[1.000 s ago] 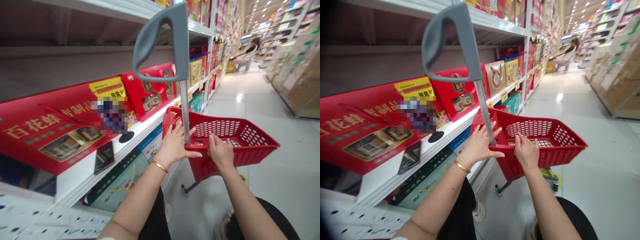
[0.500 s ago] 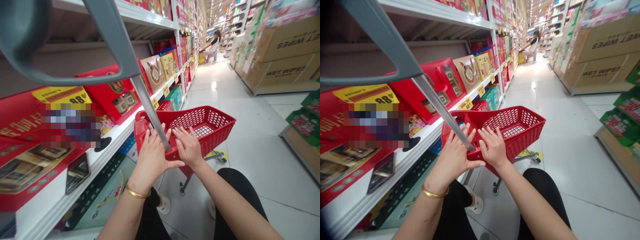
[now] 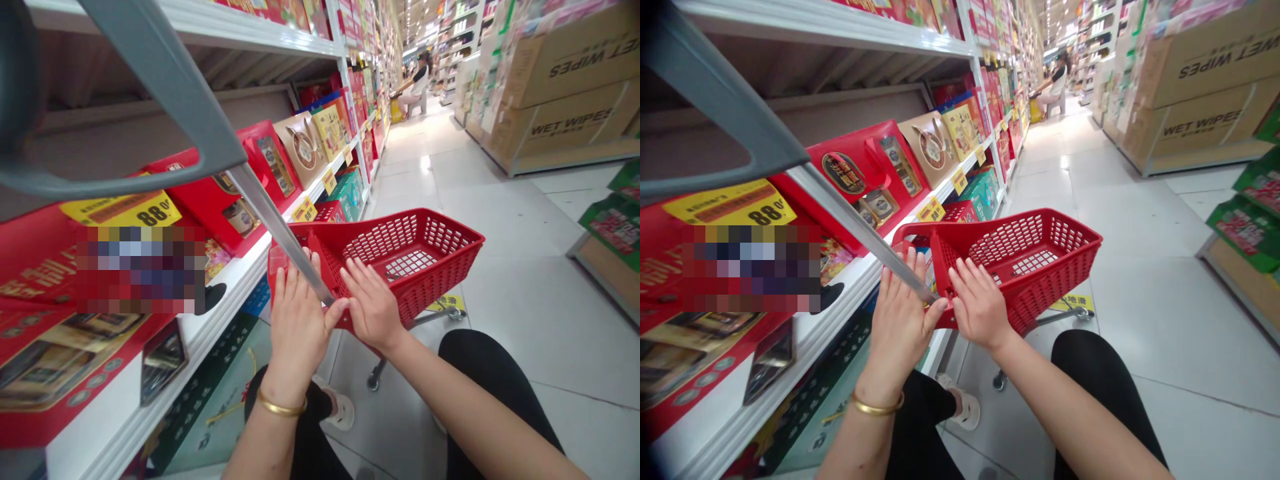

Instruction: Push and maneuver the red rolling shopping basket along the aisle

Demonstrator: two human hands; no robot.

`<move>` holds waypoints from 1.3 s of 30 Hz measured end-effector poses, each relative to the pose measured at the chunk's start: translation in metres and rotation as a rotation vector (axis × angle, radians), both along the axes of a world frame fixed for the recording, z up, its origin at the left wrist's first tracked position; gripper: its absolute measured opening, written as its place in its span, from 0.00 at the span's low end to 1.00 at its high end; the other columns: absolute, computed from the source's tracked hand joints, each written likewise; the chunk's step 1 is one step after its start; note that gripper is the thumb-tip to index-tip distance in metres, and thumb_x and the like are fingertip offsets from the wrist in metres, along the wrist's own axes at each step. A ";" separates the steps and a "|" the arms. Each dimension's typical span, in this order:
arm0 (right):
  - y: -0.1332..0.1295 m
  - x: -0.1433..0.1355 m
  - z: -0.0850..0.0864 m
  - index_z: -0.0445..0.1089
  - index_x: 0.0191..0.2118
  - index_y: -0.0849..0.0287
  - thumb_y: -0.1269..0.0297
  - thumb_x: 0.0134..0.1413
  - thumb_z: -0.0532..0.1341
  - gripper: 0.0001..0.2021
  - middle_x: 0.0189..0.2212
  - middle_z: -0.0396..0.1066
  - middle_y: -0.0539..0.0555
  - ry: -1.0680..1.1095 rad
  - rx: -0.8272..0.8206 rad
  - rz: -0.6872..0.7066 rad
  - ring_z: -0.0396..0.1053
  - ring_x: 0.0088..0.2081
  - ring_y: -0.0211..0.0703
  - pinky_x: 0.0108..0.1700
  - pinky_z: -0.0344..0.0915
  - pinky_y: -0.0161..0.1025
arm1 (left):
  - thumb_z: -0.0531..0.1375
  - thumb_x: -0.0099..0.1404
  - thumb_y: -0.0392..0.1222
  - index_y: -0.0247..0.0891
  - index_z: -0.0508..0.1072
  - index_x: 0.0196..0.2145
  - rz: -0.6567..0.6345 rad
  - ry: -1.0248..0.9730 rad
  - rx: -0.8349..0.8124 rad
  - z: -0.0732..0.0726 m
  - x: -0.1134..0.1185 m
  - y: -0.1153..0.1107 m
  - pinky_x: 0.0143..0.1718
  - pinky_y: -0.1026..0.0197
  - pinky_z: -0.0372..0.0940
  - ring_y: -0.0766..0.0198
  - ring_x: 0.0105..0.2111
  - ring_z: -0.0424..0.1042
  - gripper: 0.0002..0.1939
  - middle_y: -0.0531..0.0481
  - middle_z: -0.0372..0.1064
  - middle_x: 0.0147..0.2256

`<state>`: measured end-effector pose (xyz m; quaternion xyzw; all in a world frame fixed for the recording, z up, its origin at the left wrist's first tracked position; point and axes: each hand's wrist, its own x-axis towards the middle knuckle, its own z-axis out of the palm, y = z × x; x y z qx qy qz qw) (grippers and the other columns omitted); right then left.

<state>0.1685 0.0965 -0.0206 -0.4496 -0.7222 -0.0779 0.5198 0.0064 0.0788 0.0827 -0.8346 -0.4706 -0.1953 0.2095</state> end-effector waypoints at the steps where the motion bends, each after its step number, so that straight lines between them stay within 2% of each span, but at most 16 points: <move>1: -0.001 -0.001 0.000 0.57 0.71 0.61 0.65 0.68 0.51 0.28 0.71 0.57 0.60 -0.042 0.020 0.049 0.51 0.73 0.50 0.73 0.54 0.54 | 0.49 0.78 0.56 0.32 0.47 0.74 0.011 -0.018 0.008 0.000 0.000 -0.001 0.73 0.38 0.44 0.47 0.74 0.44 0.37 0.36 0.46 0.73; 3: -0.001 0.001 0.002 0.58 0.71 0.60 0.65 0.68 0.52 0.28 0.70 0.59 0.58 -0.102 0.034 0.089 0.54 0.72 0.48 0.73 0.54 0.53 | 0.49 0.78 0.50 0.34 0.48 0.75 0.016 -0.039 0.024 -0.001 -0.004 -0.004 0.73 0.37 0.43 0.47 0.74 0.46 0.34 0.38 0.48 0.73; 5: 0.000 0.005 0.004 0.58 0.71 0.56 0.64 0.68 0.52 0.27 0.70 0.60 0.56 -0.105 0.011 0.041 0.54 0.72 0.50 0.75 0.46 0.60 | 0.49 0.78 0.47 0.36 0.47 0.75 0.004 -0.037 0.031 -0.004 -0.010 -0.007 0.73 0.36 0.41 0.47 0.74 0.44 0.33 0.39 0.48 0.73; 9: 0.000 0.007 0.007 0.61 0.70 0.49 0.58 0.69 0.53 0.26 0.73 0.53 0.54 -0.044 -0.068 -0.108 0.43 0.75 0.63 0.72 0.34 0.76 | 0.52 0.77 0.49 0.36 0.41 0.76 -0.049 -0.049 0.098 -0.020 -0.026 -0.007 0.72 0.32 0.40 0.42 0.75 0.36 0.38 0.38 0.45 0.74; 11: 0.000 0.004 0.008 0.60 0.70 0.50 0.57 0.69 0.54 0.26 0.73 0.53 0.54 -0.043 -0.086 -0.079 0.48 0.74 0.61 0.73 0.43 0.69 | 0.55 0.76 0.50 0.36 0.35 0.76 -0.098 -0.102 0.174 -0.031 -0.032 -0.004 0.71 0.30 0.41 0.39 0.75 0.34 0.43 0.37 0.37 0.75; 13: 0.002 -0.001 0.009 0.62 0.69 0.52 0.58 0.70 0.54 0.25 0.70 0.60 0.55 -0.043 -0.096 -0.029 0.61 0.69 0.53 0.71 0.56 0.56 | 0.57 0.75 0.49 0.38 0.29 0.76 -0.123 -0.165 0.215 -0.039 -0.037 0.000 0.70 0.29 0.44 0.38 0.75 0.32 0.47 0.37 0.27 0.76; 16: 0.004 -0.006 0.009 0.69 0.64 0.54 0.59 0.70 0.55 0.21 0.61 0.72 0.54 -0.024 -0.087 0.000 0.74 0.58 0.45 0.62 0.67 0.44 | 0.59 0.74 0.45 0.48 0.30 0.76 -0.120 -0.181 0.189 -0.040 -0.042 0.001 0.69 0.27 0.44 0.38 0.75 0.31 0.47 0.42 0.20 0.76; 19: 0.005 -0.009 0.008 0.73 0.59 0.56 0.61 0.70 0.56 0.18 0.56 0.77 0.53 -0.012 -0.050 0.040 0.78 0.52 0.43 0.57 0.70 0.41 | 0.63 0.71 0.46 0.58 0.38 0.75 -0.125 -0.127 0.188 -0.029 -0.040 -0.004 0.69 0.25 0.37 0.36 0.74 0.25 0.47 0.48 0.14 0.76; 22: 0.005 -0.013 0.004 0.73 0.58 0.57 0.63 0.70 0.55 0.17 0.54 0.78 0.54 -0.016 -0.013 0.099 0.78 0.51 0.43 0.54 0.71 0.40 | 0.64 0.69 0.51 0.54 0.41 0.75 -0.186 -0.024 0.300 -0.012 -0.028 -0.007 0.72 0.32 0.22 0.44 0.73 0.14 0.47 0.52 0.10 0.75; 25: 0.004 -0.018 0.000 0.75 0.56 0.58 0.63 0.69 0.55 0.17 0.50 0.80 0.56 -0.003 0.022 0.155 0.78 0.49 0.44 0.51 0.71 0.40 | 0.61 0.71 0.53 0.48 0.41 0.76 -0.246 0.130 0.341 0.001 -0.016 -0.002 0.72 0.43 0.14 0.53 0.73 0.13 0.45 0.56 0.19 0.75; 28: 0.003 -0.021 -0.002 0.77 0.50 0.59 0.62 0.68 0.55 0.15 0.44 0.81 0.57 0.018 0.056 0.187 0.79 0.43 0.44 0.45 0.72 0.40 | 0.61 0.71 0.52 0.47 0.41 0.76 -0.272 0.234 0.313 -0.002 -0.018 0.005 0.72 0.46 0.13 0.56 0.74 0.15 0.46 0.58 0.24 0.75; 30: 0.003 -0.021 -0.002 0.77 0.51 0.59 0.63 0.67 0.57 0.14 0.44 0.82 0.56 0.009 0.071 0.186 0.79 0.43 0.44 0.47 0.72 0.40 | 0.64 0.68 0.51 0.48 0.35 0.76 -0.287 0.172 0.370 -0.009 -0.027 0.007 0.72 0.44 0.13 0.54 0.73 0.12 0.52 0.58 0.16 0.75; 31: 0.003 -0.021 -0.001 0.76 0.53 0.58 0.63 0.67 0.58 0.14 0.45 0.81 0.56 -0.001 0.073 0.183 0.79 0.44 0.44 0.49 0.72 0.40 | 0.66 0.66 0.50 0.47 0.28 0.76 -0.273 0.093 0.407 -0.012 -0.033 0.007 0.71 0.42 0.13 0.53 0.72 0.10 0.58 0.58 0.10 0.74; 34: 0.001 -0.020 0.002 0.76 0.53 0.57 0.64 0.65 0.61 0.14 0.45 0.82 0.53 -0.007 0.076 0.173 0.80 0.45 0.43 0.50 0.73 0.40 | 0.67 0.65 0.53 0.40 0.12 0.72 -0.043 -0.171 0.387 -0.012 -0.042 0.008 0.70 0.29 0.19 0.43 0.71 0.08 0.67 0.45 0.00 0.72; 36: 0.001 -0.021 0.004 0.77 0.51 0.57 0.64 0.65 0.62 0.12 0.44 0.82 0.53 0.003 0.085 0.161 0.80 0.44 0.43 0.49 0.74 0.40 | 0.67 0.64 0.59 0.34 0.12 0.71 0.078 -0.245 0.301 -0.006 -0.040 0.012 0.69 0.26 0.24 0.37 0.72 0.13 0.70 0.34 0.05 0.73; 39: 0.000 -0.022 0.007 0.78 0.49 0.57 0.64 0.65 0.62 0.11 0.43 0.82 0.54 0.010 0.092 0.134 0.80 0.45 0.44 0.50 0.74 0.40 | 0.67 0.61 0.65 0.31 0.22 0.74 0.139 -0.267 0.195 0.004 -0.030 0.023 0.70 0.28 0.26 0.35 0.74 0.20 0.70 0.27 0.19 0.75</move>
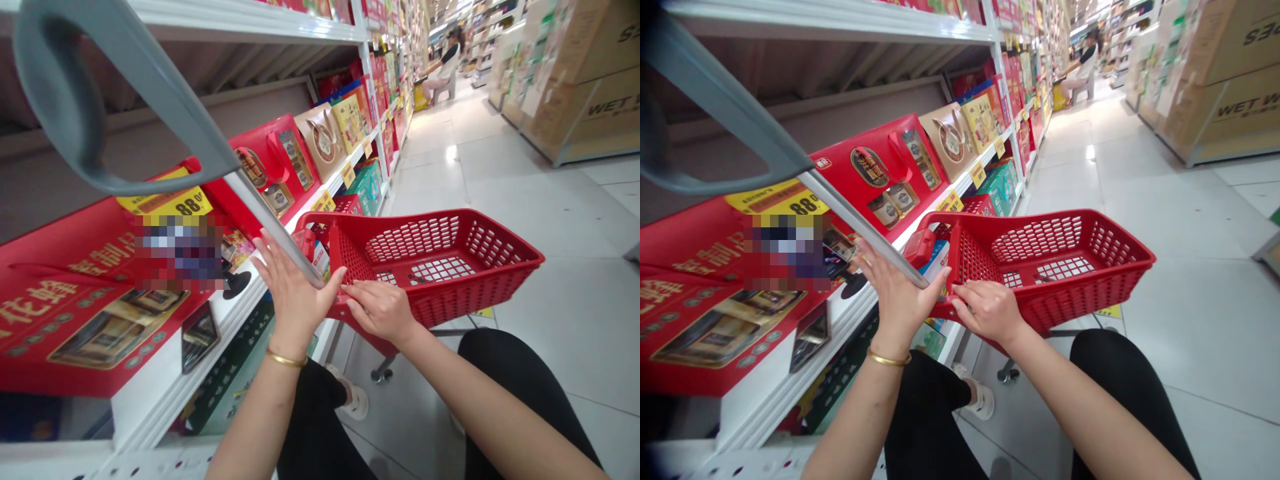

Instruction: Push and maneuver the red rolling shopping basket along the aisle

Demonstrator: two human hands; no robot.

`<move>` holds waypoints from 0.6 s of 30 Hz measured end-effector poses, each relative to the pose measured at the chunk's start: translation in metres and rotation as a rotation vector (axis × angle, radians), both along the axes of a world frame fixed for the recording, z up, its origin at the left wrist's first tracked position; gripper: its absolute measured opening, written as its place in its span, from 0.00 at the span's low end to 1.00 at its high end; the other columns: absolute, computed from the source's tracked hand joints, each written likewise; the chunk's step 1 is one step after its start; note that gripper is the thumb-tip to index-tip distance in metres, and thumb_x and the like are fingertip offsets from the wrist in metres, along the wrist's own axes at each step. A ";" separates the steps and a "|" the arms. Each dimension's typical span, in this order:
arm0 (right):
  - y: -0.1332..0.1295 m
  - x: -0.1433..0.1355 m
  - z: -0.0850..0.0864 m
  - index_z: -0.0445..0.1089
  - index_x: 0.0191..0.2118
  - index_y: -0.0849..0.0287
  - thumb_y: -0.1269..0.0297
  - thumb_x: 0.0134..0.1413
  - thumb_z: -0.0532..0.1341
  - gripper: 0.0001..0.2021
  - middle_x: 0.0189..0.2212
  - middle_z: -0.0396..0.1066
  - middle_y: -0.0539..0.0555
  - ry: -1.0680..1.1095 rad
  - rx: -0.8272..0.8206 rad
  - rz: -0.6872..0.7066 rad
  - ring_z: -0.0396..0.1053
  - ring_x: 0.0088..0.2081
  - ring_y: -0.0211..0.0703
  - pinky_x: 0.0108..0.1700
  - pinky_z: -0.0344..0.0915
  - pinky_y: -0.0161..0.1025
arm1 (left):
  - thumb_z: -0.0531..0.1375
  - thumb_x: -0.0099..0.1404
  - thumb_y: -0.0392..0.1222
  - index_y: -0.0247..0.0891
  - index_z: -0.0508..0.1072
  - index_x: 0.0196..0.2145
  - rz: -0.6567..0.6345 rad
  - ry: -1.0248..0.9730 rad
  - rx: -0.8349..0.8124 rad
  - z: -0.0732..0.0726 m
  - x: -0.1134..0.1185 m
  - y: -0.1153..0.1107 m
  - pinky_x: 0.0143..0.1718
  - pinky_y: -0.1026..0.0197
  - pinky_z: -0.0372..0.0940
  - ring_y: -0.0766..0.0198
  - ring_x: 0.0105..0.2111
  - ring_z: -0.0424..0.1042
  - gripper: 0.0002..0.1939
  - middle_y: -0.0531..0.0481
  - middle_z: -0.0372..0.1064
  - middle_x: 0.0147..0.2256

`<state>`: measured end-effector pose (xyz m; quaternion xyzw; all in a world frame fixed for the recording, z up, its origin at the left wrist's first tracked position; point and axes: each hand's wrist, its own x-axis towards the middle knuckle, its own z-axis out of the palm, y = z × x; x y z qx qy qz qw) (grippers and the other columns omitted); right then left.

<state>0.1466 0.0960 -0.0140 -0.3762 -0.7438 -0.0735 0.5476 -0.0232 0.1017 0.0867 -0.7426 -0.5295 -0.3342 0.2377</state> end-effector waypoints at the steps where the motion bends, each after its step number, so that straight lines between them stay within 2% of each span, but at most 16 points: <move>1: 0.000 0.000 0.001 0.78 0.49 0.57 0.64 0.66 0.61 0.11 0.44 0.82 0.53 -0.001 -0.002 -0.001 0.80 0.46 0.44 0.51 0.74 0.40 | 0.66 0.62 0.64 0.31 0.25 0.75 0.005 -0.001 -0.025 0.002 0.003 0.003 0.71 0.28 0.26 0.36 0.74 0.21 0.66 0.27 0.23 0.75; 5: 0.001 0.005 0.003 0.75 0.56 0.57 0.62 0.69 0.58 0.16 0.53 0.79 0.55 -0.034 -0.098 -0.033 0.78 0.54 0.45 0.60 0.71 0.44 | 0.60 0.71 0.55 0.34 0.33 0.76 0.046 0.038 -0.115 0.003 0.008 0.004 0.68 0.23 0.24 0.36 0.74 0.20 0.52 0.31 0.31 0.75; 7: 0.003 0.012 0.006 0.73 0.59 0.57 0.60 0.71 0.55 0.18 0.56 0.76 0.56 -0.023 -0.200 -0.127 0.76 0.56 0.48 0.63 0.69 0.47 | 0.59 0.72 0.53 0.37 0.34 0.76 0.062 0.058 -0.164 0.003 0.007 0.000 0.66 0.20 0.24 0.34 0.74 0.21 0.48 0.33 0.33 0.76; 9: 0.006 0.017 0.010 0.75 0.58 0.57 0.58 0.71 0.54 0.18 0.54 0.78 0.57 0.000 -0.309 -0.225 0.77 0.54 0.50 0.61 0.70 0.48 | 0.58 0.72 0.54 0.40 0.36 0.76 0.047 0.096 -0.213 0.004 0.006 -0.002 0.66 0.19 0.24 0.34 0.74 0.26 0.47 0.35 0.36 0.75; 13: 0.009 0.011 0.021 0.80 0.47 0.54 0.57 0.72 0.52 0.18 0.41 0.83 0.54 0.009 -0.444 -0.299 0.81 0.42 0.48 0.51 0.73 0.43 | 0.57 0.72 0.61 0.43 0.47 0.75 -0.059 0.242 -0.288 0.004 0.005 -0.001 0.71 0.27 0.30 0.42 0.75 0.38 0.43 0.39 0.42 0.75; 15: 0.008 -0.001 0.025 0.80 0.49 0.55 0.58 0.73 0.51 0.18 0.45 0.82 0.55 0.015 -0.426 -0.281 0.80 0.46 0.48 0.53 0.72 0.43 | 0.55 0.72 0.63 0.42 0.51 0.74 -0.076 0.282 -0.282 0.003 0.006 0.000 0.72 0.33 0.32 0.45 0.75 0.39 0.41 0.40 0.43 0.74; 18: 0.005 -0.015 0.024 0.76 0.56 0.56 0.62 0.73 0.50 0.19 0.55 0.77 0.55 -0.016 -0.378 -0.205 0.75 0.57 0.48 0.61 0.68 0.46 | 0.52 0.73 0.64 0.38 0.50 0.74 -0.065 0.287 -0.243 0.002 0.003 0.002 0.73 0.37 0.34 0.48 0.75 0.37 0.42 0.40 0.43 0.75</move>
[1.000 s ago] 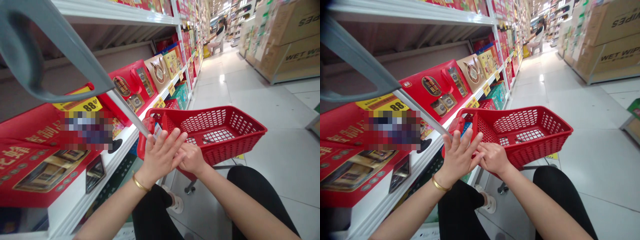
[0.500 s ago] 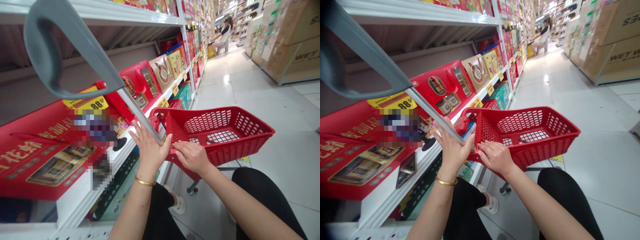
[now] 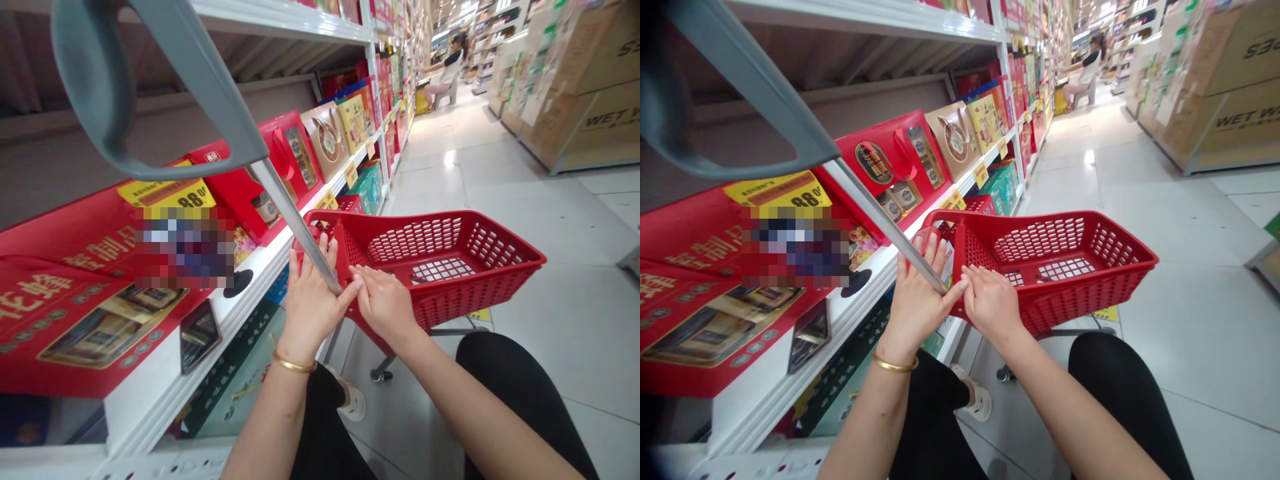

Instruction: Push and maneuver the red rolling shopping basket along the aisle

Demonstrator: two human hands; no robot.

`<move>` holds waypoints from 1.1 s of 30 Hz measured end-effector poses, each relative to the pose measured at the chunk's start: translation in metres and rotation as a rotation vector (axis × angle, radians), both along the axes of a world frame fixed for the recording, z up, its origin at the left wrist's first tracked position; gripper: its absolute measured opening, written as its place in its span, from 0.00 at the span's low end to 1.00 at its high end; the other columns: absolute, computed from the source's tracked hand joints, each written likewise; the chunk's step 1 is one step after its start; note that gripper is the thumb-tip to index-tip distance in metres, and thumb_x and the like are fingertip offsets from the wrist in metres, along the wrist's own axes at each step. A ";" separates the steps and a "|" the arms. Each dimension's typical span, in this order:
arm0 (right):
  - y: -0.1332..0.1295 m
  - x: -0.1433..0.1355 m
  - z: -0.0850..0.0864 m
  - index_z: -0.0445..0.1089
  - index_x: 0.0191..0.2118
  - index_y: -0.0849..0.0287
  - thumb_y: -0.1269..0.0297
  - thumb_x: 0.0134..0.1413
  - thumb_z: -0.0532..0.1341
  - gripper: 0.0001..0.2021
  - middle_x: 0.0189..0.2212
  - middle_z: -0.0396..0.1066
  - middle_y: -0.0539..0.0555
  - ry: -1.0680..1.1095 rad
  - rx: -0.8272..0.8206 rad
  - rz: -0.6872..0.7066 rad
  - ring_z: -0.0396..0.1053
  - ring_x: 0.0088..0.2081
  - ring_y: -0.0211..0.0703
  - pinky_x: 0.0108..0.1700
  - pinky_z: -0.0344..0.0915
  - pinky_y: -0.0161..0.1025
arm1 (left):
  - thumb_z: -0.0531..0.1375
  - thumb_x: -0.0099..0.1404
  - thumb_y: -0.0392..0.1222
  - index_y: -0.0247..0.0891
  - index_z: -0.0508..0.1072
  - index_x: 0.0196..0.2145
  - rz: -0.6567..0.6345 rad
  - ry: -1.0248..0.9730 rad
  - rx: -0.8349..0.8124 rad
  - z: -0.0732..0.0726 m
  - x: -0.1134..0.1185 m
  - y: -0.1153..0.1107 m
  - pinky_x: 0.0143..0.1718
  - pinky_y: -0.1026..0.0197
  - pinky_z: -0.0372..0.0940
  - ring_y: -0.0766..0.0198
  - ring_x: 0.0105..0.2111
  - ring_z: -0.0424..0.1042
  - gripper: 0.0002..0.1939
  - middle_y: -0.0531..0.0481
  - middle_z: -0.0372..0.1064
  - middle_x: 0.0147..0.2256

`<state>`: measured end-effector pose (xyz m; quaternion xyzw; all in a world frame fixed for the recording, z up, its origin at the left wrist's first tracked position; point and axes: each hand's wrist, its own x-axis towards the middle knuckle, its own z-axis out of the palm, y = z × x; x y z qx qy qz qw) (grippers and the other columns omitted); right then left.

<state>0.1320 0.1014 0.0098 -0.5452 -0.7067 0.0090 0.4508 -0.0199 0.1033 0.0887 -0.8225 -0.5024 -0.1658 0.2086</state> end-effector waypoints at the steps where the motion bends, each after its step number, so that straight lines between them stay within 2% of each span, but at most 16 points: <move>1: 0.000 0.001 -0.003 0.75 0.58 0.56 0.62 0.72 0.50 0.19 0.56 0.76 0.55 -0.017 0.003 0.018 0.74 0.58 0.48 0.63 0.66 0.47 | 0.52 0.73 0.65 0.37 0.50 0.74 -0.002 0.006 0.003 0.000 -0.002 0.000 0.74 0.37 0.35 0.48 0.75 0.37 0.43 0.39 0.42 0.75; 3: -0.001 0.011 -0.013 0.74 0.59 0.56 0.62 0.73 0.50 0.19 0.56 0.76 0.55 -0.043 -0.007 0.004 0.74 0.59 0.49 0.65 0.64 0.50 | 0.53 0.71 0.67 0.36 0.51 0.74 -0.025 0.032 -0.018 0.000 -0.006 0.000 0.74 0.37 0.36 0.47 0.75 0.37 0.45 0.39 0.43 0.74; 6: 0.000 0.035 -0.026 0.75 0.58 0.58 0.61 0.74 0.49 0.20 0.54 0.78 0.57 -0.040 -0.036 -0.153 0.75 0.57 0.53 0.67 0.58 0.58 | 0.54 0.69 0.71 0.34 0.53 0.73 -0.083 0.080 -0.096 0.002 -0.011 0.000 0.74 0.38 0.37 0.46 0.74 0.43 0.48 0.38 0.47 0.73; 9: 0.000 0.036 -0.026 0.77 0.55 0.56 0.60 0.74 0.49 0.20 0.52 0.79 0.57 -0.007 -0.050 -0.277 0.75 0.57 0.56 0.69 0.51 0.65 | 0.53 0.68 0.72 0.33 0.54 0.73 -0.102 0.084 -0.123 0.002 -0.012 0.000 0.74 0.38 0.36 0.45 0.74 0.46 0.49 0.38 0.50 0.73; 11: -0.002 0.021 -0.018 0.77 0.54 0.55 0.59 0.74 0.49 0.20 0.52 0.79 0.56 0.015 -0.048 -0.220 0.75 0.57 0.54 0.69 0.53 0.63 | 0.53 0.69 0.72 0.34 0.55 0.72 -0.083 0.071 -0.106 0.002 -0.011 -0.001 0.73 0.36 0.35 0.43 0.73 0.46 0.48 0.38 0.51 0.72; 13: -0.004 0.005 -0.010 0.77 0.54 0.54 0.59 0.74 0.49 0.19 0.52 0.79 0.55 0.026 -0.030 -0.111 0.75 0.56 0.50 0.66 0.60 0.54 | 0.53 0.69 0.71 0.33 0.55 0.72 -0.063 0.066 -0.089 0.001 -0.011 -0.002 0.73 0.35 0.35 0.42 0.73 0.46 0.47 0.37 0.50 0.72; 16: -0.006 0.001 -0.011 0.77 0.54 0.56 0.61 0.73 0.50 0.19 0.52 0.79 0.55 0.016 0.014 -0.039 0.77 0.55 0.47 0.64 0.63 0.49 | 0.53 0.69 0.72 0.33 0.56 0.72 -0.066 0.080 -0.087 0.001 -0.012 -0.003 0.73 0.34 0.35 0.42 0.74 0.45 0.48 0.36 0.49 0.73; 19: -0.006 0.024 -0.023 0.77 0.54 0.56 0.62 0.73 0.49 0.19 0.51 0.80 0.55 0.015 0.039 -0.132 0.77 0.54 0.49 0.71 0.51 0.58 | 0.55 0.64 0.76 0.33 0.55 0.72 -0.091 0.089 -0.106 0.002 -0.010 -0.005 0.72 0.33 0.35 0.40 0.73 0.45 0.54 0.35 0.49 0.73; 22: -0.006 0.035 -0.028 0.77 0.54 0.55 0.63 0.73 0.48 0.20 0.51 0.80 0.54 0.061 0.034 -0.241 0.75 0.57 0.53 0.73 0.43 0.67 | 0.55 0.60 0.79 0.32 0.54 0.73 -0.096 0.081 -0.119 0.002 -0.007 -0.010 0.72 0.33 0.36 0.39 0.73 0.45 0.58 0.34 0.49 0.73; 23: -0.008 0.031 -0.025 0.76 0.54 0.55 0.64 0.73 0.47 0.20 0.51 0.80 0.53 0.071 0.040 -0.218 0.74 0.58 0.52 0.73 0.44 0.65 | 0.55 0.61 0.79 0.31 0.54 0.73 -0.090 0.077 -0.118 0.002 -0.006 -0.011 0.72 0.33 0.36 0.39 0.73 0.45 0.58 0.34 0.49 0.73; 26: -0.014 0.006 -0.013 0.76 0.55 0.54 0.65 0.73 0.47 0.20 0.52 0.79 0.51 0.065 0.098 -0.024 0.74 0.58 0.45 0.73 0.51 0.54 | 0.55 0.65 0.75 0.31 0.54 0.73 -0.074 0.081 -0.116 0.002 -0.008 -0.014 0.72 0.32 0.35 0.39 0.73 0.45 0.54 0.34 0.48 0.73; 28: -0.016 -0.002 -0.011 0.76 0.54 0.54 0.65 0.72 0.49 0.19 0.51 0.80 0.51 0.034 0.139 0.062 0.75 0.57 0.43 0.73 0.52 0.50 | 0.56 0.66 0.73 0.33 0.54 0.73 -0.079 0.093 -0.115 0.001 -0.011 -0.014 0.72 0.32 0.35 0.39 0.73 0.45 0.51 0.34 0.48 0.73; 30: -0.015 0.006 -0.017 0.76 0.54 0.54 0.65 0.71 0.51 0.18 0.51 0.80 0.51 0.001 0.154 0.054 0.76 0.56 0.44 0.75 0.47 0.53 | 0.57 0.64 0.74 0.35 0.54 0.73 -0.089 0.105 -0.115 0.002 -0.015 -0.013 0.72 0.32 0.36 0.39 0.73 0.45 0.52 0.34 0.48 0.73; 33: -0.008 0.041 -0.037 0.76 0.54 0.56 0.65 0.71 0.52 0.17 0.50 0.80 0.53 -0.001 0.145 -0.096 0.78 0.53 0.46 0.75 0.45 0.56 | 0.58 0.62 0.76 0.36 0.53 0.73 -0.096 0.118 -0.127 0.002 -0.016 -0.012 0.72 0.33 0.36 0.39 0.74 0.44 0.55 0.35 0.47 0.73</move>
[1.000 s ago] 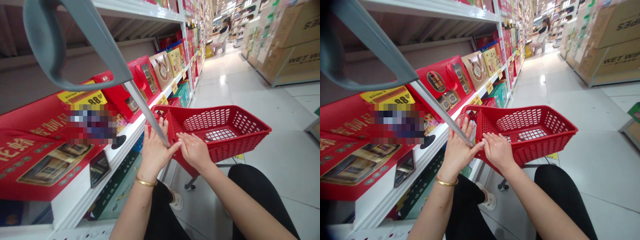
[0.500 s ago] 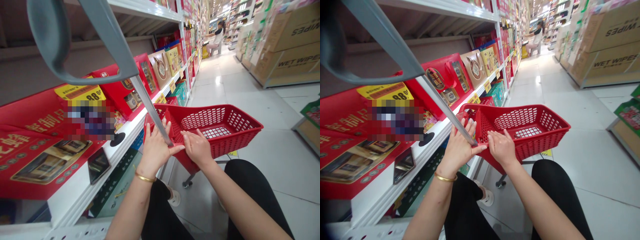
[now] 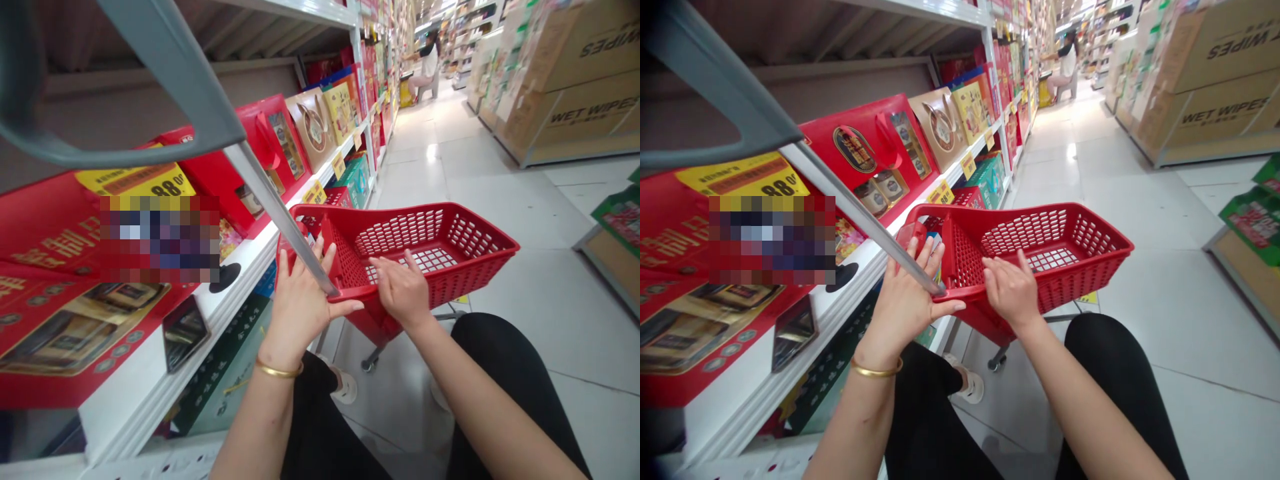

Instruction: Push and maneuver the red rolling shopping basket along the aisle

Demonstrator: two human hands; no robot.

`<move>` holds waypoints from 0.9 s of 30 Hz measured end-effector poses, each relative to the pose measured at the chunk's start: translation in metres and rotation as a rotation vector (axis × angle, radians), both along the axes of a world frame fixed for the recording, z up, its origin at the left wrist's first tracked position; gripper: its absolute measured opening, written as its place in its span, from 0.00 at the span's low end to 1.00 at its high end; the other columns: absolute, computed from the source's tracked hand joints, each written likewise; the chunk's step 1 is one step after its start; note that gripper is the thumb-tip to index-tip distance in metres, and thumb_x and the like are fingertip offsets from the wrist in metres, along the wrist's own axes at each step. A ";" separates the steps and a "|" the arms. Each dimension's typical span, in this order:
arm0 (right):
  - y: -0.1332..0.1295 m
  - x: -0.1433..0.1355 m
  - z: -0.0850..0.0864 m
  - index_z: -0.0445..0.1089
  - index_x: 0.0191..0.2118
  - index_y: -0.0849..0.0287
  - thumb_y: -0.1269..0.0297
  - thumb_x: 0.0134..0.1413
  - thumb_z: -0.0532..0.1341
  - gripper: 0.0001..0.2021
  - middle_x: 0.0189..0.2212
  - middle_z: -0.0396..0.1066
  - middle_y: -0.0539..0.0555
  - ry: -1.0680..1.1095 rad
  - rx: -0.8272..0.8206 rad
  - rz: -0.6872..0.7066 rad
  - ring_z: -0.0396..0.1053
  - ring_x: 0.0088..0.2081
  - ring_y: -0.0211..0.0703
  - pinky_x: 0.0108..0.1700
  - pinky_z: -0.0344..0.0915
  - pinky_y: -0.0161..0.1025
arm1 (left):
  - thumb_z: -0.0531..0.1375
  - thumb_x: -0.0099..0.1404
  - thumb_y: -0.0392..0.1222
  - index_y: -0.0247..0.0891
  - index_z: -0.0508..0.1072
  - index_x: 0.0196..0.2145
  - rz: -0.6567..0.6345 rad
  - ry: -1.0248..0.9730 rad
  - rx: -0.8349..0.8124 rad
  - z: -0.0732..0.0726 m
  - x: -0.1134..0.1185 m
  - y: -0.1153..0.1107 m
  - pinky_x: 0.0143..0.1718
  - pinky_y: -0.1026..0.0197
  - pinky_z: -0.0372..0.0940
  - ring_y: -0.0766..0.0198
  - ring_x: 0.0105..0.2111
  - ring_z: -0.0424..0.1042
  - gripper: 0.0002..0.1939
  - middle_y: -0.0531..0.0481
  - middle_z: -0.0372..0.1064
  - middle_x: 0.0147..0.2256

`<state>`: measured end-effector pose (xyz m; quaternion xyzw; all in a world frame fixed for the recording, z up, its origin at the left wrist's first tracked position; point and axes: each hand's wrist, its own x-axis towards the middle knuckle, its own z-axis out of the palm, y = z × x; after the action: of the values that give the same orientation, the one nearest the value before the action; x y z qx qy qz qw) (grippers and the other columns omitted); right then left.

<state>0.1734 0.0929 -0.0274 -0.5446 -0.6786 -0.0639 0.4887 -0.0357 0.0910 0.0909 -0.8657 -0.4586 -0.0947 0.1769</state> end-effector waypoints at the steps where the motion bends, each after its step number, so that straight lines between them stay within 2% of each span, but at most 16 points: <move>1: 0.003 0.011 -0.006 0.77 0.53 0.57 0.65 0.71 0.52 0.17 0.49 0.81 0.54 0.019 -0.004 -0.069 0.78 0.52 0.47 0.75 0.46 0.57 | 0.58 0.61 0.77 0.36 0.53 0.73 -0.001 0.002 -0.007 0.000 0.001 0.000 0.72 0.33 0.36 0.39 0.74 0.44 0.56 0.36 0.47 0.73; 3: 0.006 0.020 -0.010 0.78 0.52 0.57 0.65 0.72 0.50 0.18 0.48 0.81 0.54 0.051 -0.015 -0.156 0.79 0.52 0.48 0.74 0.47 0.58 | 0.57 0.62 0.77 0.37 0.53 0.73 0.001 -0.002 -0.016 0.000 0.004 0.000 0.72 0.33 0.36 0.39 0.73 0.45 0.55 0.36 0.47 0.73; 4: 0.007 0.018 -0.008 0.78 0.52 0.57 0.65 0.72 0.49 0.19 0.47 0.81 0.54 0.058 -0.020 -0.156 0.78 0.52 0.48 0.74 0.48 0.58 | 0.57 0.62 0.77 0.36 0.53 0.73 0.004 -0.008 -0.015 0.000 0.005 0.000 0.72 0.33 0.36 0.39 0.73 0.45 0.55 0.36 0.47 0.73; 9: -0.001 -0.021 0.013 0.78 0.52 0.56 0.67 0.72 0.48 0.20 0.49 0.81 0.52 0.029 -0.004 0.084 0.76 0.55 0.41 0.70 0.57 0.46 | 0.57 0.61 0.77 0.35 0.53 0.73 0.016 -0.034 0.004 -0.001 0.005 0.000 0.72 0.33 0.37 0.40 0.73 0.45 0.56 0.35 0.49 0.73; 12: -0.003 -0.010 0.006 0.77 0.53 0.56 0.67 0.71 0.48 0.20 0.48 0.81 0.52 -0.001 -0.032 0.087 0.77 0.54 0.42 0.73 0.53 0.50 | 0.57 0.61 0.77 0.35 0.54 0.73 0.011 -0.034 0.008 -0.001 0.003 -0.002 0.72 0.34 0.36 0.40 0.74 0.42 0.56 0.35 0.49 0.72; 15: 0.001 0.018 -0.010 0.78 0.52 0.56 0.66 0.72 0.46 0.22 0.49 0.81 0.54 0.058 -0.061 -0.122 0.77 0.54 0.46 0.74 0.47 0.58 | 0.56 0.62 0.77 0.37 0.53 0.74 0.011 -0.052 -0.003 -0.001 0.003 -0.003 0.73 0.35 0.36 0.40 0.74 0.44 0.55 0.37 0.50 0.73; 17: 0.003 0.023 -0.012 0.79 0.51 0.56 0.65 0.73 0.46 0.22 0.48 0.81 0.55 0.113 -0.067 -0.220 0.77 0.54 0.48 0.74 0.47 0.60 | 0.54 0.64 0.76 0.38 0.52 0.74 0.018 -0.071 -0.010 -0.002 0.004 -0.004 0.73 0.35 0.36 0.41 0.73 0.46 0.52 0.38 0.50 0.73; 18: 0.002 0.019 -0.009 0.79 0.50 0.56 0.64 0.73 0.46 0.23 0.47 0.82 0.54 0.125 -0.070 -0.216 0.77 0.54 0.47 0.73 0.48 0.59 | 0.53 0.65 0.76 0.39 0.52 0.74 0.023 -0.080 -0.009 -0.002 0.004 -0.005 0.73 0.35 0.36 0.41 0.73 0.47 0.52 0.38 0.50 0.73; 20: -0.002 0.002 0.002 0.78 0.52 0.54 0.65 0.73 0.46 0.22 0.48 0.81 0.52 0.096 -0.072 -0.113 0.76 0.56 0.45 0.74 0.48 0.56 | 0.52 0.66 0.75 0.38 0.52 0.74 0.033 -0.094 0.005 -0.003 0.005 -0.005 0.73 0.35 0.36 0.42 0.73 0.46 0.51 0.38 0.50 0.73; 23: -0.009 -0.022 0.018 0.73 0.59 0.50 0.63 0.72 0.50 0.19 0.57 0.76 0.50 -0.042 -0.042 0.037 0.66 0.66 0.47 0.76 0.38 0.60 | 0.52 0.66 0.75 0.38 0.51 0.74 0.042 -0.094 0.049 -0.003 0.005 -0.007 0.72 0.34 0.35 0.42 0.74 0.44 0.51 0.37 0.47 0.73; 25: -0.009 -0.019 0.016 0.70 0.63 0.49 0.61 0.71 0.52 0.20 0.64 0.69 0.50 -0.101 -0.025 0.015 0.58 0.71 0.51 0.76 0.33 0.65 | 0.52 0.66 0.76 0.38 0.52 0.74 0.047 -0.080 0.067 -0.003 0.005 -0.007 0.72 0.33 0.34 0.40 0.74 0.44 0.51 0.36 0.46 0.73; 27: -0.003 -0.001 0.004 0.70 0.63 0.53 0.62 0.71 0.51 0.20 0.64 0.69 0.53 -0.092 -0.032 -0.066 0.59 0.70 0.53 0.75 0.38 0.65 | 0.53 0.65 0.76 0.38 0.52 0.74 0.053 -0.062 0.069 -0.002 0.005 -0.008 0.72 0.33 0.35 0.40 0.74 0.44 0.52 0.37 0.46 0.74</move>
<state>0.1728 0.0894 -0.0239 -0.5707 -0.6832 -0.0941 0.4457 -0.0302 0.0832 0.0889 -0.8433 -0.4831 -0.1324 0.1946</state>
